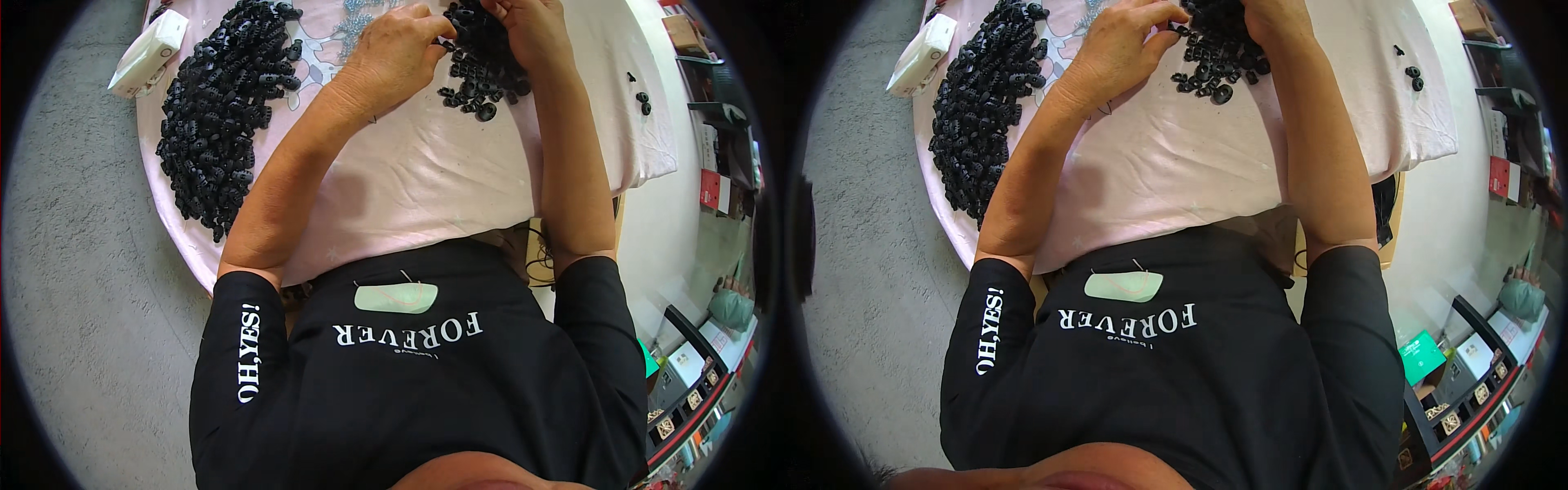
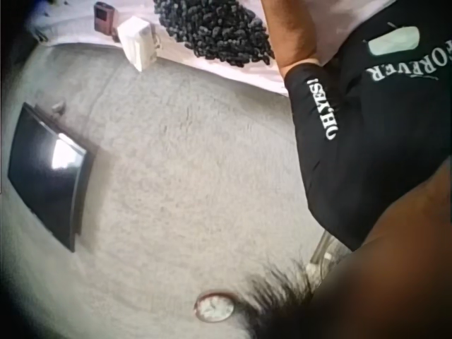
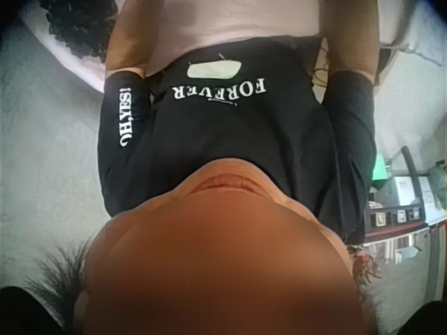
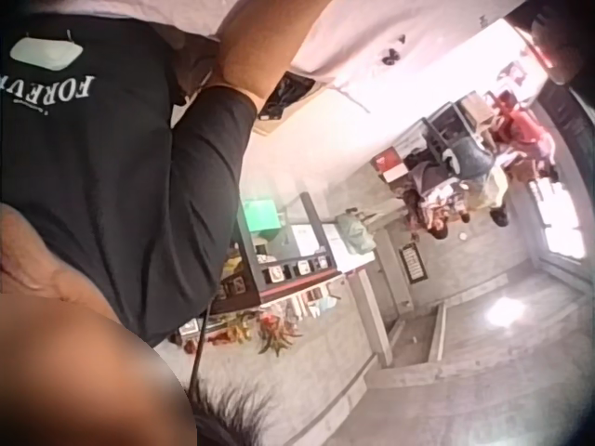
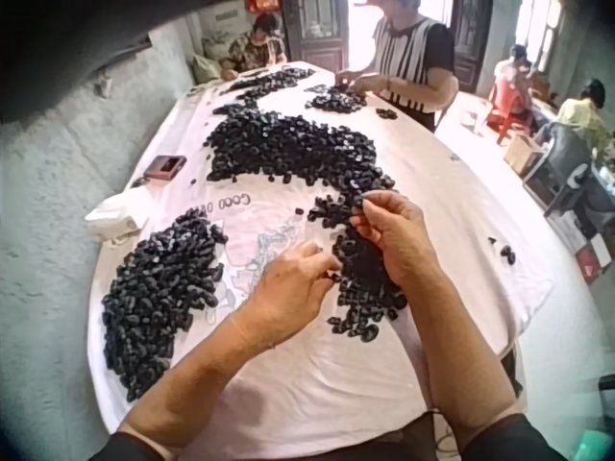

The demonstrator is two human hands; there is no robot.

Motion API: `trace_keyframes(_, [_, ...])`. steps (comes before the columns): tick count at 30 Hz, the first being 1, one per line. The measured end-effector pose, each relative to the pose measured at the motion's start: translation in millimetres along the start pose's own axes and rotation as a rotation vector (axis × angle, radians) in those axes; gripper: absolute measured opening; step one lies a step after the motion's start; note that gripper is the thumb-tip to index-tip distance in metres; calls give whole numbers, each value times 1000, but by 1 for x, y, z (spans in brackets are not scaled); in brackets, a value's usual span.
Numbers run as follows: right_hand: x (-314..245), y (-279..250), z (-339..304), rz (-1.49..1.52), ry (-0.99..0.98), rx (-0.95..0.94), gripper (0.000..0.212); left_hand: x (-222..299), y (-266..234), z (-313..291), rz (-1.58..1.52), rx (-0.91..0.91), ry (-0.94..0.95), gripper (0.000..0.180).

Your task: The person is sorting small black plastic hardware parts on a table.

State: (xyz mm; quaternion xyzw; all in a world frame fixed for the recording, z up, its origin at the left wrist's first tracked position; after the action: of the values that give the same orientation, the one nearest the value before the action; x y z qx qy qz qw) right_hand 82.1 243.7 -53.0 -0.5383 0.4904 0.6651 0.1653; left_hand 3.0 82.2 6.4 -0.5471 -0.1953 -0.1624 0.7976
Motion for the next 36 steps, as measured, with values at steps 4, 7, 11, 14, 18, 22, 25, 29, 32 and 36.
trace_keyframes(4, [3, 6, -2, -30, 0, -31, 9, 1, 6, -3, 59, 13, 3, 11])
trace_keyframes(7, [1, 12, -5, 0, -4, -54, 9, 0, 10, -3, 88, 19, 17, 8])
trace_keyframes(11, [2, 23, -10, 63, 31, -99, 8, -3, 3, -2, 114, 60, 43, 7])
trace_keyframes(14, [7, 27, -12, 128, 89, -162, 8, -3, -21, 5, 2, 113, -21, 6])
trace_keyframes(18, [10, 40, -22, 96, 147, -236, 8, -14, -47, 7, -189, 227, -126, 7])
trace_keyframes(22, [10, 46, -26, 89, 142, -305, 12, -24, -52, 7, -260, 280, -179, 8])
trace_keyframes(25, [10, 53, -30, 32, 155, -368, 17, -26, -51, 7, -340, 291, -168, 7])
trace_keyframes(29, [11, 57, -34, 66, 163, -427, 19, -26, -50, 6, -377, 292, -146, 7])
trace_keyframes(32, [11, 54, -31, 41, 176, -405, 19, -25, -53, 8, -342, 282, -125, 6])
trace_keyframes(36, [2, 43, -27, 14, 120, -273, 16, -30, -39, 4, -193, 4, -104, 8])
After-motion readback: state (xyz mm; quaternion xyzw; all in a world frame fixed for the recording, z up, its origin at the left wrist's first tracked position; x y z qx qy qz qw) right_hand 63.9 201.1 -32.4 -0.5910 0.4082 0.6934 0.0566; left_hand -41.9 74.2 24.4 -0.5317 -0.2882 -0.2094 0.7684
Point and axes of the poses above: each hand's wrist, its own z-axis towards the middle knuckle, its own y-axis out of the palm, x = y × z, the point moved 9 cm from there along z, towards the middle knuckle, and after that the axes turned 7 degrees about z, right-handed, at the moved point
